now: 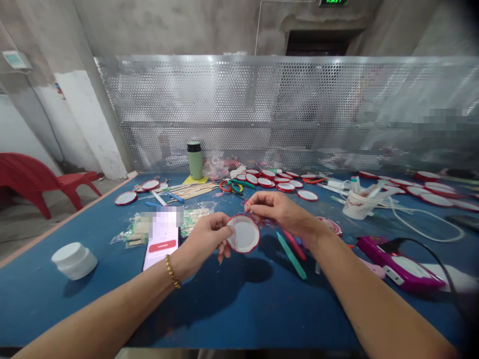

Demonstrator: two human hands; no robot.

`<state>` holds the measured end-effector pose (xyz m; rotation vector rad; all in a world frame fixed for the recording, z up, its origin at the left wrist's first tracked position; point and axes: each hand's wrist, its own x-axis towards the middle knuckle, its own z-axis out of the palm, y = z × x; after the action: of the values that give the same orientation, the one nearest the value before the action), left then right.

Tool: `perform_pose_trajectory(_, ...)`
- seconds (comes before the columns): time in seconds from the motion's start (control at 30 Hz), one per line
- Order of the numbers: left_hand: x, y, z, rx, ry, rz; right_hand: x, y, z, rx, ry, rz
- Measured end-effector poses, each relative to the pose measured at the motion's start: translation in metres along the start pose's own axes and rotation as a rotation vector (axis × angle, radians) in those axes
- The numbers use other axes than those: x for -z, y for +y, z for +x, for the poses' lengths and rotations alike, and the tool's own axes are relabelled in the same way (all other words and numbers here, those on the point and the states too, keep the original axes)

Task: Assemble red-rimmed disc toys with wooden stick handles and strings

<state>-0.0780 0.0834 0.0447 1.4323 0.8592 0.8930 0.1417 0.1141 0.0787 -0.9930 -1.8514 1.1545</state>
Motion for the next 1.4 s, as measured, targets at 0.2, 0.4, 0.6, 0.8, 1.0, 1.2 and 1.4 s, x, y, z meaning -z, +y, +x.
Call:
perform_pose_trajectory(0.2, -0.002, 0.001, -0.002, 0.011, -0.045, -0.037, -0.016, -0.01, -0.024, -0.02, 0.018, 0.032)
perform_pose_trajectory(0.4, -0.004, -0.001, -0.004, 0.083, -0.084, -0.013, -0.022, 0.002, -0.023, -0.047, -0.051, -0.077)
perform_pose_trajectory(0.6, -0.005, -0.002, -0.005, 0.081, -0.122, -0.02, -0.018, 0.007, -0.021, -0.088, -0.143, -0.019)
perform_pose_trajectory(0.8, -0.005, -0.001, -0.005, 0.064, -0.089, -0.034, -0.017, 0.004, -0.021, -0.1, -0.099, 0.039)
perform_pose_trajectory(1.0, -0.004, -0.002, -0.004, 0.063, -0.105, -0.051, -0.02, 0.003, -0.022, -0.098, -0.085, 0.041)
perform_pose_trajectory(1.2, -0.005, -0.003, -0.004, 0.062, -0.104, -0.051, -0.021, 0.004, -0.022, -0.101, -0.088, 0.058)
perform_pose_trajectory(1.4, -0.004, -0.005, -0.003, 0.052, -0.123, -0.042, -0.02, 0.004, -0.023, -0.12, -0.091, 0.073)
